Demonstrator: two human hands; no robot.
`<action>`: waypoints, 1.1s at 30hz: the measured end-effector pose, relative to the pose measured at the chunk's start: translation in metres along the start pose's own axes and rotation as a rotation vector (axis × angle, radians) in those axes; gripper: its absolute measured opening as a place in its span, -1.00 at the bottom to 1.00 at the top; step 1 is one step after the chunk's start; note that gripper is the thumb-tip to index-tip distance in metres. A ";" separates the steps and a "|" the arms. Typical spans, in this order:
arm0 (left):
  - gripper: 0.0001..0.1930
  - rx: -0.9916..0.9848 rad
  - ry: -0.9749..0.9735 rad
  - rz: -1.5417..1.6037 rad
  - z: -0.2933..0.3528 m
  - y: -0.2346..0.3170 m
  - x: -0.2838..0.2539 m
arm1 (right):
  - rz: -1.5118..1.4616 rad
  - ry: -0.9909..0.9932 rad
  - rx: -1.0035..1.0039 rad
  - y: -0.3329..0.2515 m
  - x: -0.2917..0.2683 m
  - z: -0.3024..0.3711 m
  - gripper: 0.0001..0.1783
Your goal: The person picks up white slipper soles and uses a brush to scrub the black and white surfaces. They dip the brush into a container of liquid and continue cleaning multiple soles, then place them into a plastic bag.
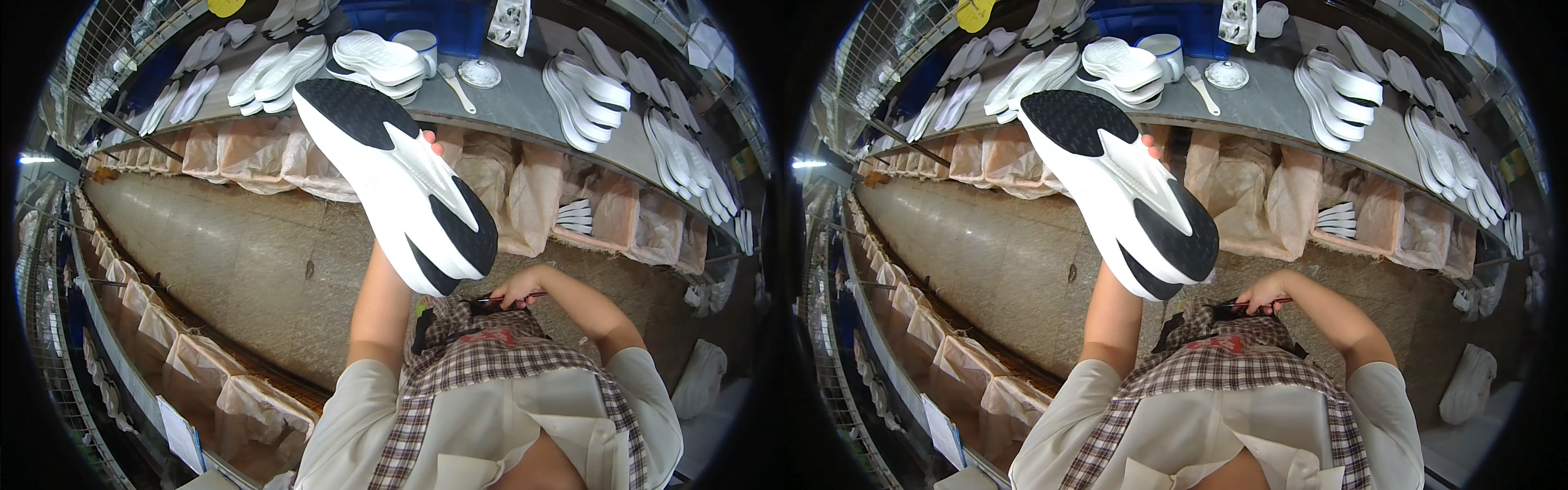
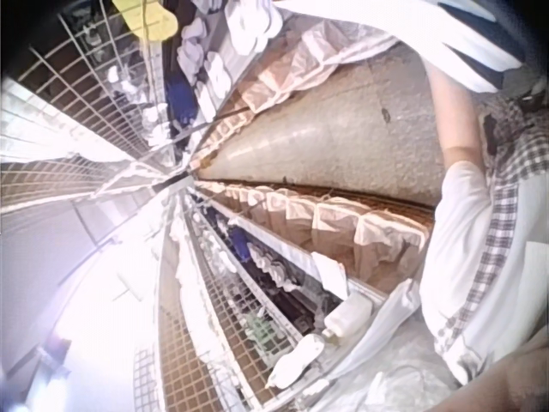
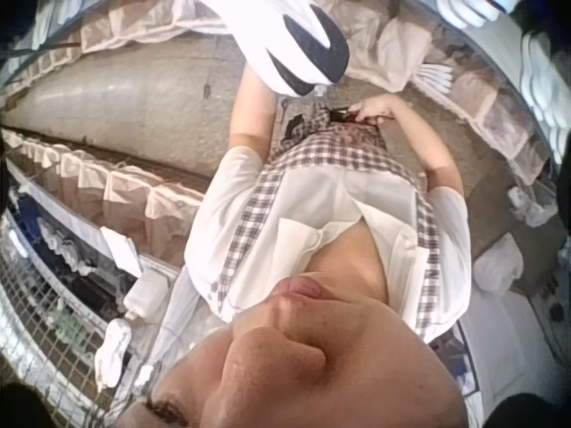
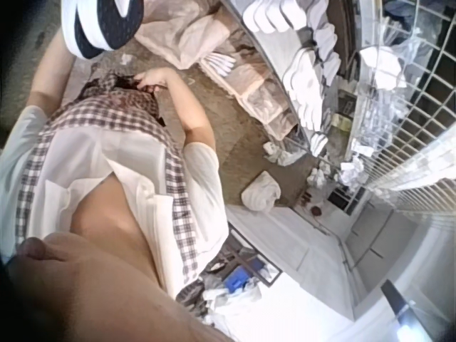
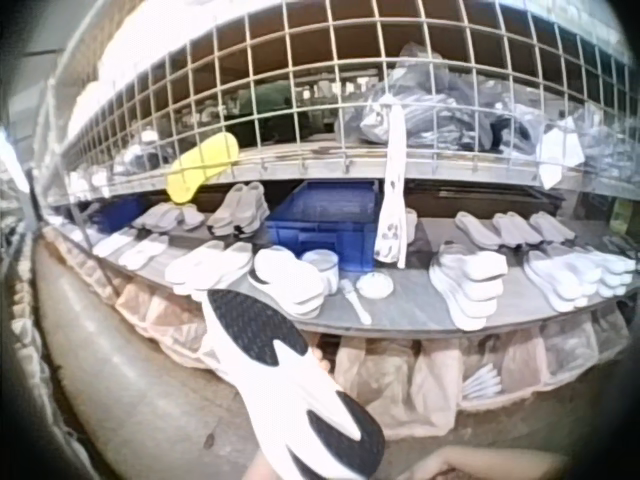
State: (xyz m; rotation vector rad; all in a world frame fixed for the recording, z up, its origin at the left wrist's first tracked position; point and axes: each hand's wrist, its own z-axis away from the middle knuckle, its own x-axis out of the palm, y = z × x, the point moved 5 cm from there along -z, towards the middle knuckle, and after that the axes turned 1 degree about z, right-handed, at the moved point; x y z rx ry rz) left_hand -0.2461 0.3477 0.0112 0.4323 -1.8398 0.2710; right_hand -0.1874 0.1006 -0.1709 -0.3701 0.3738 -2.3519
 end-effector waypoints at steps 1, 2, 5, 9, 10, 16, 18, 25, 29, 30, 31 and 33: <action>-0.45 0.039 0.045 -0.048 0.000 0.002 -0.003 | 0.095 0.054 0.103 0.005 -0.002 0.001 -0.43; -0.47 0.057 0.089 -0.099 -0.001 0.002 -0.006 | 0.129 0.075 0.163 0.004 0.000 -0.004 -0.43; -0.53 0.064 0.149 -0.200 -0.003 0.000 -0.004 | 0.228 0.231 0.105 -0.013 0.010 -0.026 -0.45; -0.57 0.116 0.305 -0.350 -0.009 -0.003 0.000 | 0.573 0.307 -0.106 -0.043 0.009 -0.059 -0.50; -0.58 0.121 0.359 -0.384 -0.010 -0.004 0.000 | 0.590 0.295 -0.098 -0.043 0.012 -0.063 -0.53; -0.64 0.108 0.424 -0.460 -0.016 -0.004 -0.001 | 0.222 0.545 -0.412 -0.035 0.002 -0.013 -0.65; -0.64 0.110 0.415 -0.448 -0.018 -0.003 -0.002 | -0.122 0.626 -0.528 -0.031 -0.014 0.026 -0.65; -0.64 0.096 0.339 -0.336 -0.021 -0.012 -0.010 | -0.719 1.264 -0.997 -0.055 -0.033 0.177 -0.51; -0.64 0.059 0.309 -0.323 -0.026 -0.017 -0.017 | -0.745 1.120 -1.230 -0.095 -0.021 0.202 -0.12; -0.60 0.054 0.333 -0.366 -0.027 -0.018 -0.021 | -0.678 1.117 -1.175 -0.101 -0.020 0.202 0.07; -0.59 0.038 0.301 -0.362 -0.028 -0.019 -0.022 | -0.588 1.137 -1.240 -0.110 -0.020 0.206 -0.02; -0.56 0.022 0.305 -0.382 -0.028 -0.021 -0.026 | -0.578 1.090 -1.194 -0.116 -0.019 0.203 -0.18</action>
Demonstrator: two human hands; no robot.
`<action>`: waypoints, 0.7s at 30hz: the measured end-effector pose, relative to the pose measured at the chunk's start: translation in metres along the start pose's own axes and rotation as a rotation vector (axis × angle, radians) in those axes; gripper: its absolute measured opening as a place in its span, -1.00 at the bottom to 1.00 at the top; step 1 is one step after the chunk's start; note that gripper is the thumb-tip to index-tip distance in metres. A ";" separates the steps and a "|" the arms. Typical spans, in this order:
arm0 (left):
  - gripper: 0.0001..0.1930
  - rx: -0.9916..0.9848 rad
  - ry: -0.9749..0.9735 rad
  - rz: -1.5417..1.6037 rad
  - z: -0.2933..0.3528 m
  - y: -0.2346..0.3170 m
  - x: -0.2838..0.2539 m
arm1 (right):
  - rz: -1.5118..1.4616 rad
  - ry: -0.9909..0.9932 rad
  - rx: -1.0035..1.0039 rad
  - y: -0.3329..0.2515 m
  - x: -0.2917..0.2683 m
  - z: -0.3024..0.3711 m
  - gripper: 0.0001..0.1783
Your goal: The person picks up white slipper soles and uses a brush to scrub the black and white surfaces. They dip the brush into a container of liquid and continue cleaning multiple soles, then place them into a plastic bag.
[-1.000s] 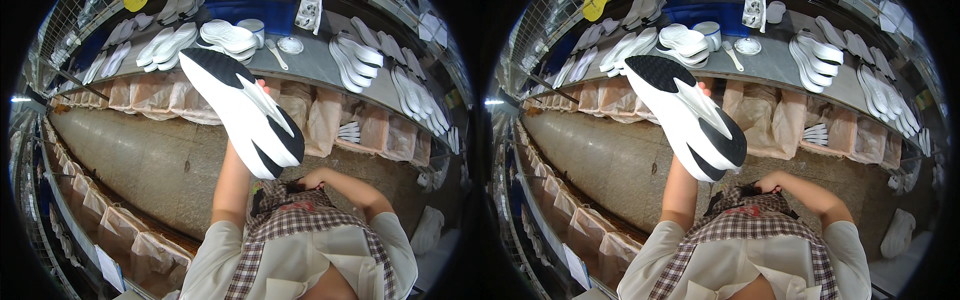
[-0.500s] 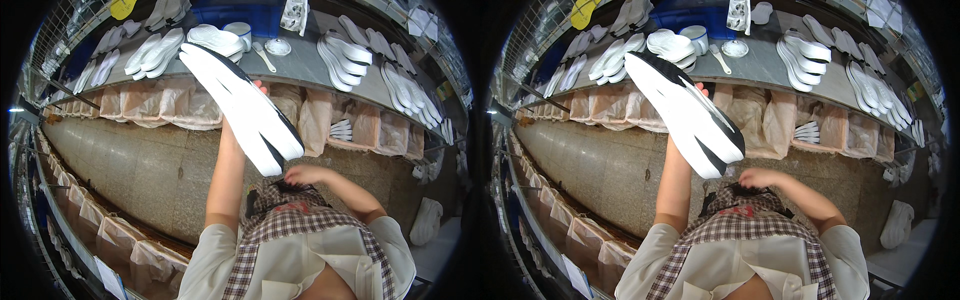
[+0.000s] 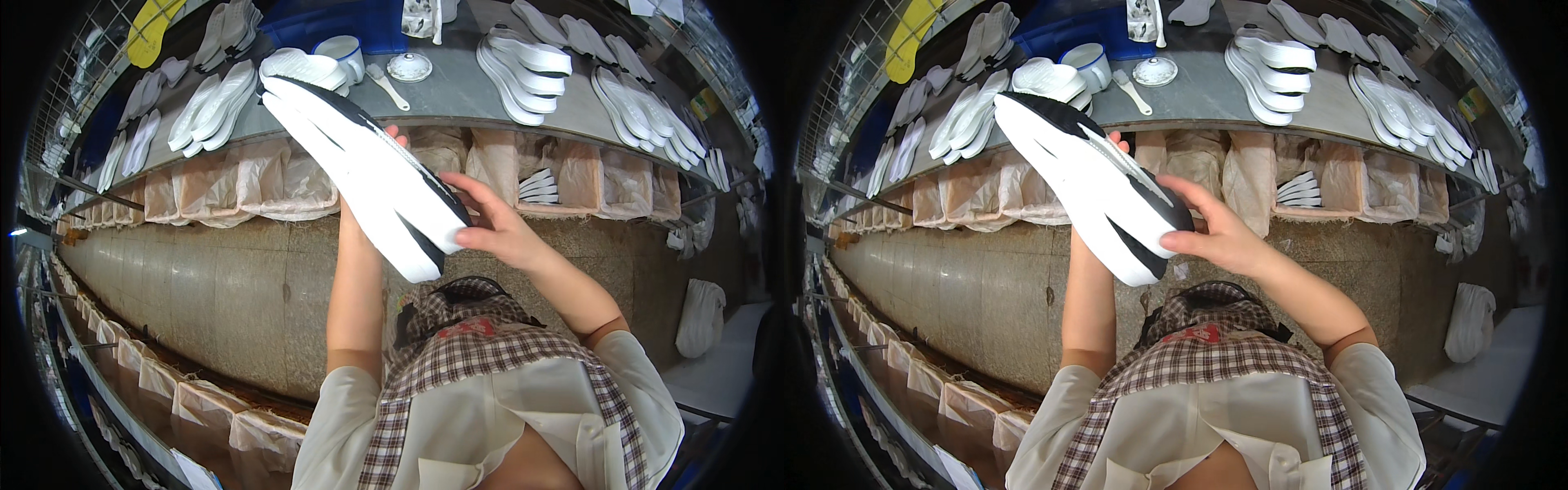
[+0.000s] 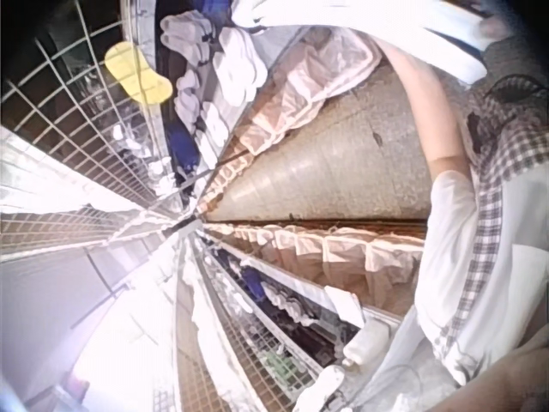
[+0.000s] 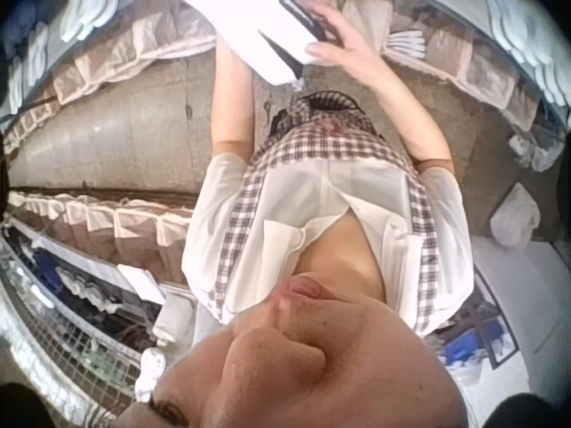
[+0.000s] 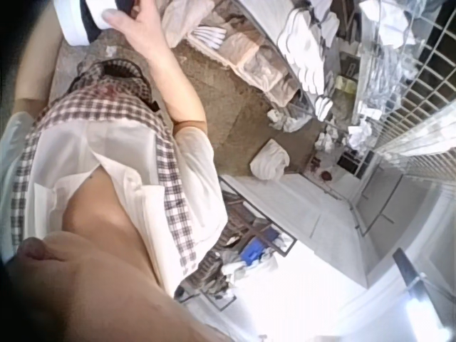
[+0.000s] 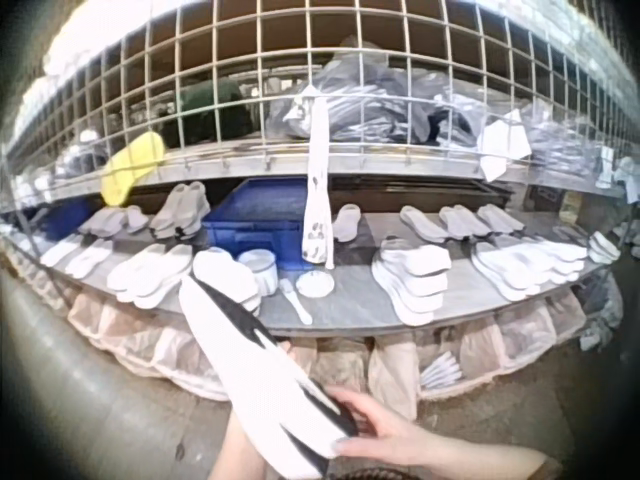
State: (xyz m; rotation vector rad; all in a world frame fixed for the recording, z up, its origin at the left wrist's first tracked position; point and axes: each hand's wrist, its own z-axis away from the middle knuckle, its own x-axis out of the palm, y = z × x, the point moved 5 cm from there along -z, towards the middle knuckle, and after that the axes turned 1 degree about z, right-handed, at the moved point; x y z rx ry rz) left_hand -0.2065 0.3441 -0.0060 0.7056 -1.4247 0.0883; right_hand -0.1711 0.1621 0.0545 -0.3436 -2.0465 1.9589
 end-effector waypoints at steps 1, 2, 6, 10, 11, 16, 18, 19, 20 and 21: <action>-0.55 -0.018 -0.026 0.020 0.000 -0.001 -0.001 | 0.067 0.024 -0.037 -0.001 0.002 -0.001 -0.20; -0.47 -0.015 -0.109 0.033 0.003 -0.003 0.001 | 0.150 0.071 -0.068 -0.002 0.003 -0.002 -0.22; -0.32 -0.018 -0.148 -0.062 0.018 -0.008 -0.010 | 0.576 0.028 -0.178 0.001 0.015 0.001 -0.21; -0.49 -0.272 -0.492 0.526 0.031 -0.003 -0.004 | 0.451 -0.031 -0.267 0.016 -0.003 -0.032 -0.46; -0.48 -0.213 -0.450 0.534 0.034 0.001 -0.009 | 0.426 0.058 -0.139 0.027 -0.019 -0.049 -0.64; -0.46 -0.011 -0.286 0.546 0.042 0.020 -0.028 | 0.931 0.344 -0.224 0.060 -0.086 -0.177 -0.79; -0.42 0.012 -0.273 0.547 0.044 0.026 -0.033 | 1.182 0.417 -0.218 0.076 -0.098 -0.225 -0.73; -0.41 0.032 -0.237 0.534 0.046 0.029 -0.037 | 1.286 0.390 -0.155 0.085 -0.102 -0.249 -0.69; -0.40 0.048 -0.236 0.520 0.047 0.032 -0.038 | 1.357 0.382 -0.093 0.093 -0.106 -0.267 -0.68; -0.37 0.050 -0.230 0.531 0.049 0.036 -0.040 | 1.414 0.360 -0.018 0.101 -0.108 -0.281 -0.68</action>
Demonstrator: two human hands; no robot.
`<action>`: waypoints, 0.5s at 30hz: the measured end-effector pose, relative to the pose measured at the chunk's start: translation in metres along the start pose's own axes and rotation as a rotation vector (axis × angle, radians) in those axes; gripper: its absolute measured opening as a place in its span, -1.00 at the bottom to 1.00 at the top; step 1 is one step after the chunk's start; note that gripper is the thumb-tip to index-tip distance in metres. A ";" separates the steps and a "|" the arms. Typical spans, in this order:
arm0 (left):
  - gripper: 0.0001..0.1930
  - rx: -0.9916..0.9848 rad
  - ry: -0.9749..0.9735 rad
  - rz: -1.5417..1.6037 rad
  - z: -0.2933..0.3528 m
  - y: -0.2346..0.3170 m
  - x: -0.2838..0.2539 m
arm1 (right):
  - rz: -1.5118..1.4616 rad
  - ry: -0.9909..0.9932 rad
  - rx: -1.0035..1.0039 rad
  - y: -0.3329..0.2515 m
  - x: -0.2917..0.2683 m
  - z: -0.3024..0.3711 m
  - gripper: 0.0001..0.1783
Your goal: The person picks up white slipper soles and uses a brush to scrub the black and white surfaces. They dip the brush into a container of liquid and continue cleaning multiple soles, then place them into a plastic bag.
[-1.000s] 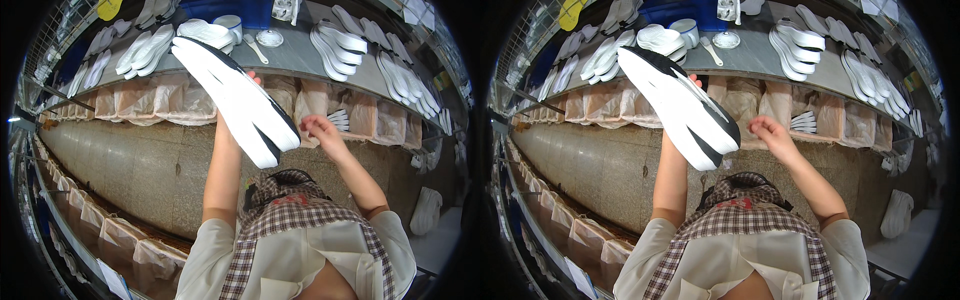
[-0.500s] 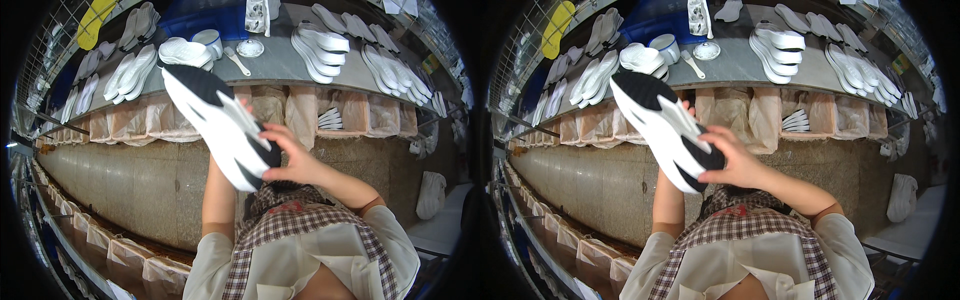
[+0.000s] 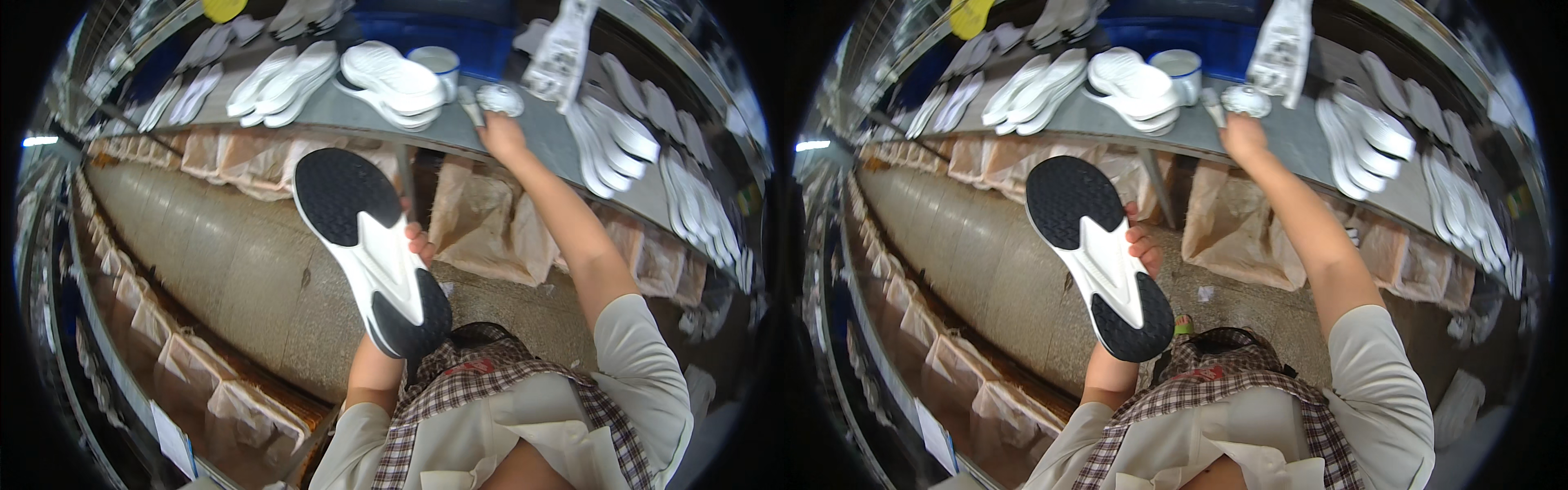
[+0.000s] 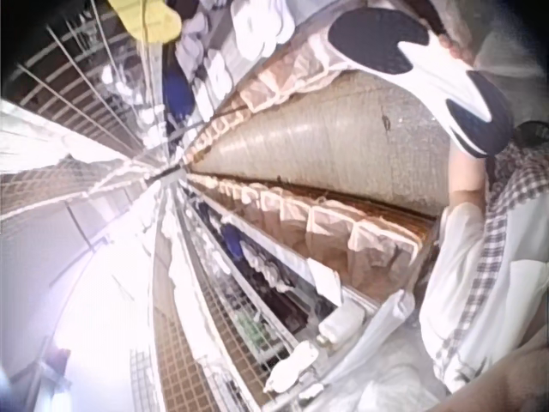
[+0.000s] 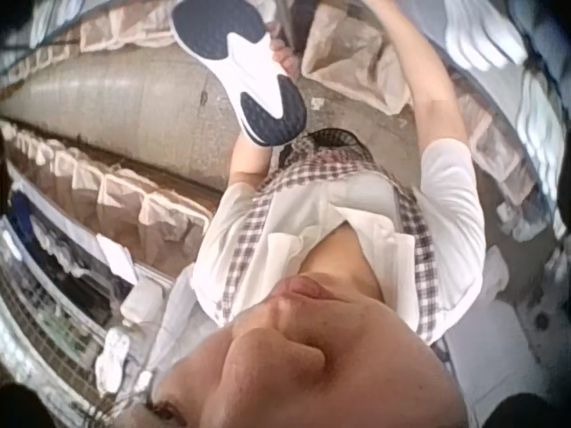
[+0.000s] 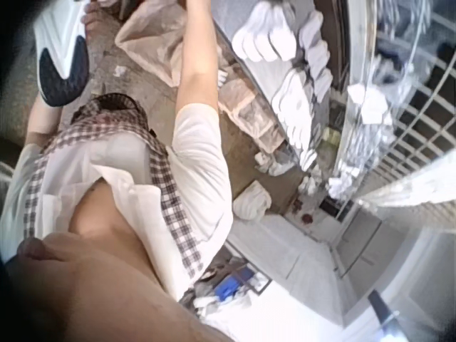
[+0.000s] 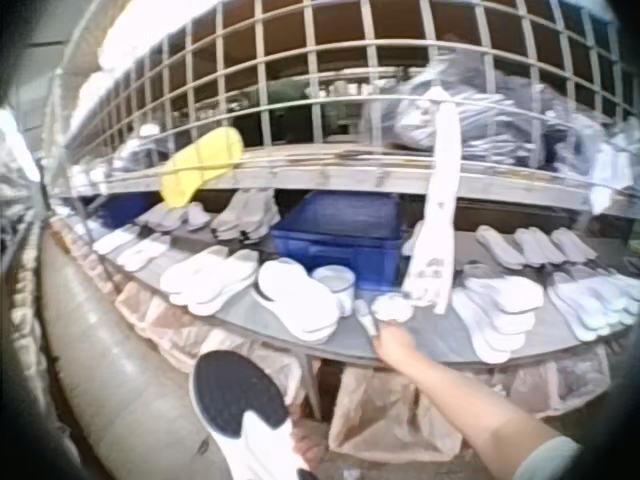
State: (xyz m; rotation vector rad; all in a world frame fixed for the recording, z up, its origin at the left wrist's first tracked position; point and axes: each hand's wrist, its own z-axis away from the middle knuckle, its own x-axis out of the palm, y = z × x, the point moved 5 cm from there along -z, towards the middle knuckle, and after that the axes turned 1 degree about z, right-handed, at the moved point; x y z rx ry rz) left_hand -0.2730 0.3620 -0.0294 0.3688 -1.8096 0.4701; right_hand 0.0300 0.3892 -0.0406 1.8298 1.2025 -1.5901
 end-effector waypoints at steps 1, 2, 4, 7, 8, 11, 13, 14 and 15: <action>-0.31 -0.003 -0.003 -0.102 0.001 0.002 0.001 | 0.108 -0.033 0.001 0.001 0.007 -0.008 -0.66; -0.30 0.013 0.017 -0.094 0.001 0.006 0.001 | 0.113 -0.041 0.006 0.002 0.010 -0.014 -0.65; -0.30 0.015 0.072 -0.086 0.002 0.011 0.000 | 0.125 -0.098 0.001 0.007 0.011 -0.020 -0.70; -0.31 0.035 0.108 -0.084 -0.003 0.017 -0.003 | 0.121 -0.094 -0.038 0.021 -0.006 -0.011 -0.72; -0.34 0.041 0.113 -0.091 -0.005 0.018 -0.004 | 0.049 -0.063 0.022 0.027 -0.013 -0.005 -0.73; -0.38 -0.049 -0.019 -0.055 -0.020 0.020 -0.008 | -0.175 0.211 0.093 0.042 -0.048 0.012 -0.76; -0.38 -0.075 -0.045 0.026 -0.024 0.021 -0.013 | -0.243 0.295 0.114 0.040 -0.071 0.001 -0.76; -0.38 -0.068 -0.036 0.038 -0.025 0.022 -0.017 | -0.327 0.415 -0.048 0.027 -0.087 -0.011 -0.76; -0.38 -0.042 -0.019 0.086 -0.020 0.023 -0.019 | -0.396 0.496 -0.146 0.014 -0.101 -0.026 -0.74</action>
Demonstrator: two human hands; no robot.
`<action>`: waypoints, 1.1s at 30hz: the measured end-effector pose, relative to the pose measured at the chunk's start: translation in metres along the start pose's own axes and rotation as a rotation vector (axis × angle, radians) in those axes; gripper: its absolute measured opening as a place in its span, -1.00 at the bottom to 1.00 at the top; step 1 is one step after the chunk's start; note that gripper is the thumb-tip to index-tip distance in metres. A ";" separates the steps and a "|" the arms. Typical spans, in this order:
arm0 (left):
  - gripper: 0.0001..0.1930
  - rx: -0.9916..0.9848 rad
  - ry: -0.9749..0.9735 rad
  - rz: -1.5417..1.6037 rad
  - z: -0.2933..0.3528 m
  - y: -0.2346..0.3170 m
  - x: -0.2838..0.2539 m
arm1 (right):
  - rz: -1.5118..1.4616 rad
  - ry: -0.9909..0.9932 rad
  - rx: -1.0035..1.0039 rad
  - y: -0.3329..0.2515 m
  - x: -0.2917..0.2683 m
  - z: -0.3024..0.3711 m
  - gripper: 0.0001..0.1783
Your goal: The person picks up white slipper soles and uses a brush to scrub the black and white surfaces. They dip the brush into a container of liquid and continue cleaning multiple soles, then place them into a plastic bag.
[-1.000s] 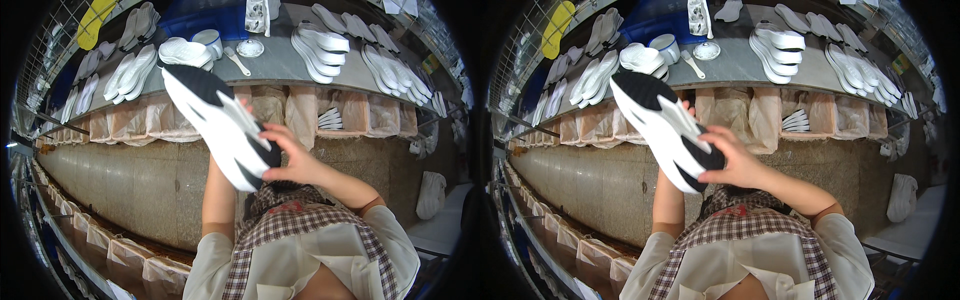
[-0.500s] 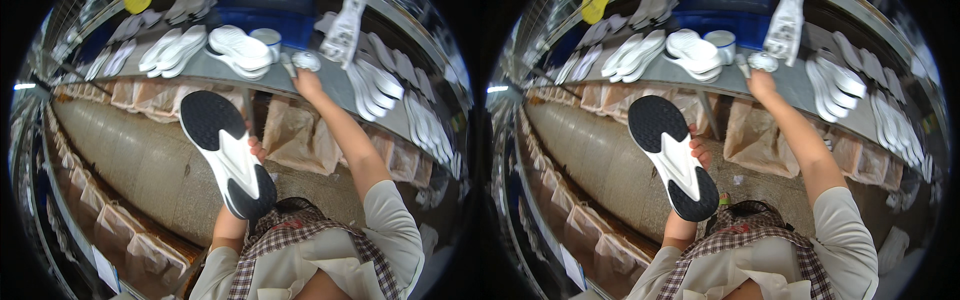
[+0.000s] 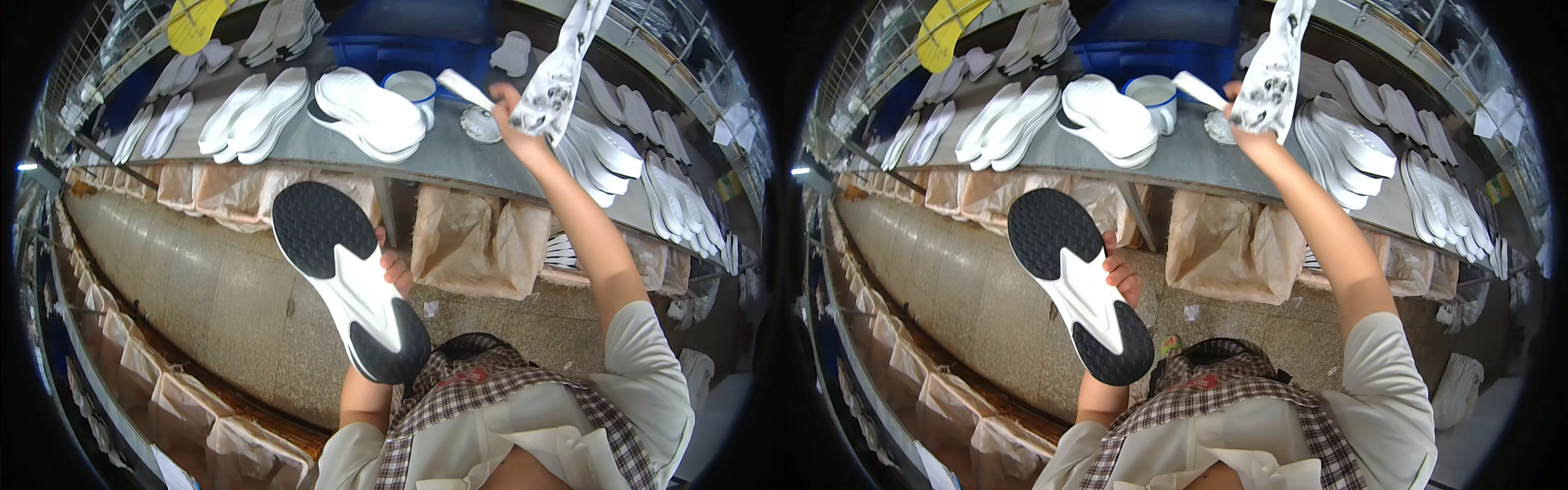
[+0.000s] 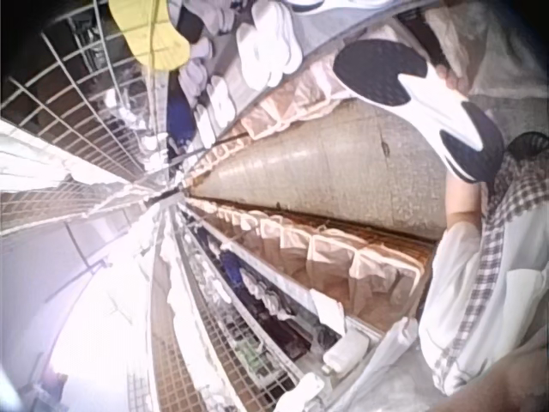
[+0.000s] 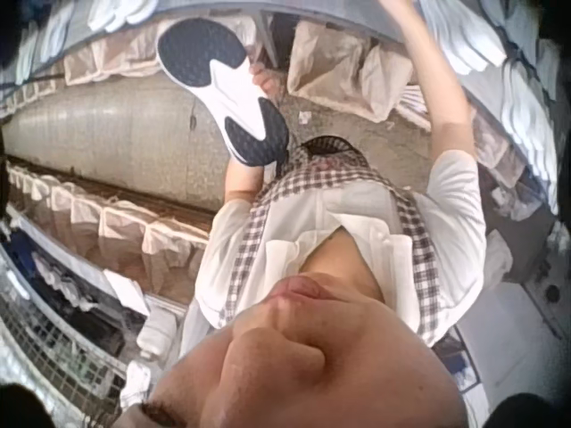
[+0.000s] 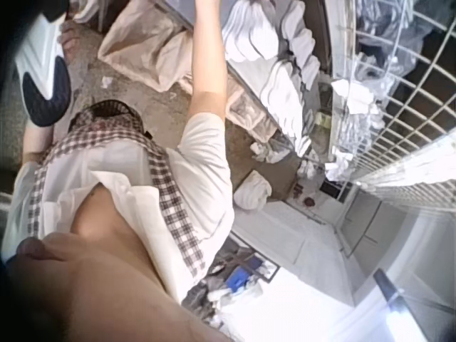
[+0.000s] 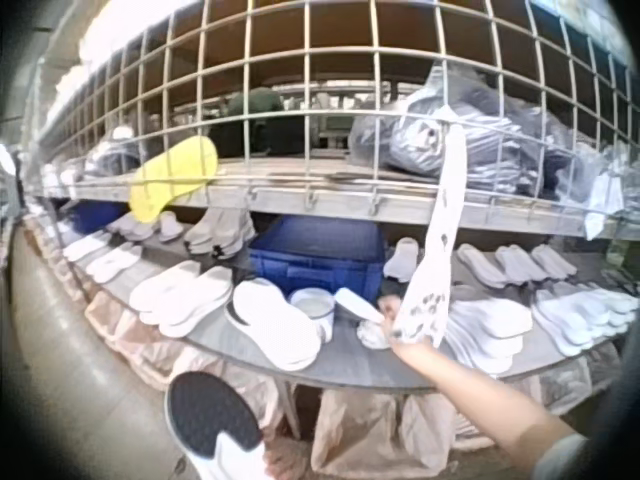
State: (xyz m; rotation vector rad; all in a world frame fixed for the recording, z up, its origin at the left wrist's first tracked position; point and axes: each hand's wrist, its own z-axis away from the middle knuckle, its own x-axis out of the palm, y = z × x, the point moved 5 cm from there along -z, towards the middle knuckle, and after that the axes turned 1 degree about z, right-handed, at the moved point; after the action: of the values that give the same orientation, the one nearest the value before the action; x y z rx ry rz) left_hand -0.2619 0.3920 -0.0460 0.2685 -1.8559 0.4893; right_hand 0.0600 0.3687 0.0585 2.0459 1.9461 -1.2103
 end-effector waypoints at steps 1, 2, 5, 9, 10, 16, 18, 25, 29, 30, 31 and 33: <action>-0.36 0.005 -0.019 -0.001 -0.001 0.000 -0.003 | -0.024 -0.124 0.033 -0.006 0.005 -0.018 -0.73; -0.34 0.008 -0.079 -0.003 0.000 0.001 -0.003 | -0.057 -0.243 0.032 -0.015 0.011 -0.035 -0.72; -0.35 0.016 -0.079 0.000 0.006 0.002 -0.011 | 0.250 -0.497 0.127 -0.035 0.051 -0.069 -0.73; -0.31 -0.015 -0.065 -0.038 0.017 0.010 -0.013 | 0.497 -0.698 0.199 -0.040 0.090 -0.081 -0.74; -0.27 -0.017 -0.060 -0.050 0.019 0.012 -0.013 | 0.531 -0.721 0.197 -0.039 0.095 -0.082 -0.75; -0.29 -0.019 -0.043 -0.040 0.023 0.015 -0.011 | 0.501 -0.727 0.099 -0.034 0.084 -0.086 -0.73; -0.35 -0.020 -0.002 -0.029 0.020 0.014 -0.007 | 0.344 -0.577 0.091 -0.033 0.073 -0.087 -0.72; -0.41 0.009 0.159 0.008 0.022 -0.001 0.024 | -0.134 -0.454 0.103 -0.043 0.034 -0.072 -0.66; -0.37 -0.024 0.195 -0.036 0.023 -0.008 0.024 | -0.513 -0.490 0.164 -0.092 -0.024 0.004 -0.71; -0.38 -0.033 0.184 -0.035 0.025 -0.010 0.021 | -0.570 -0.581 0.151 -0.109 -0.038 0.034 -0.71; -0.39 -0.046 0.182 -0.028 0.025 -0.012 0.017 | -0.579 -0.650 0.171 -0.124 -0.045 0.063 -0.71; -0.42 -0.078 0.094 0.007 0.027 -0.020 0.014 | -0.666 -0.733 0.076 -0.158 -0.054 0.112 -0.71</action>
State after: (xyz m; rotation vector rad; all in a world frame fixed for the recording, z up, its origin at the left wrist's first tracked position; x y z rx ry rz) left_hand -0.2810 0.3622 -0.0363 0.1835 -1.7803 0.4264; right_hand -0.1250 0.2947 0.0838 0.7251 2.1910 -1.8128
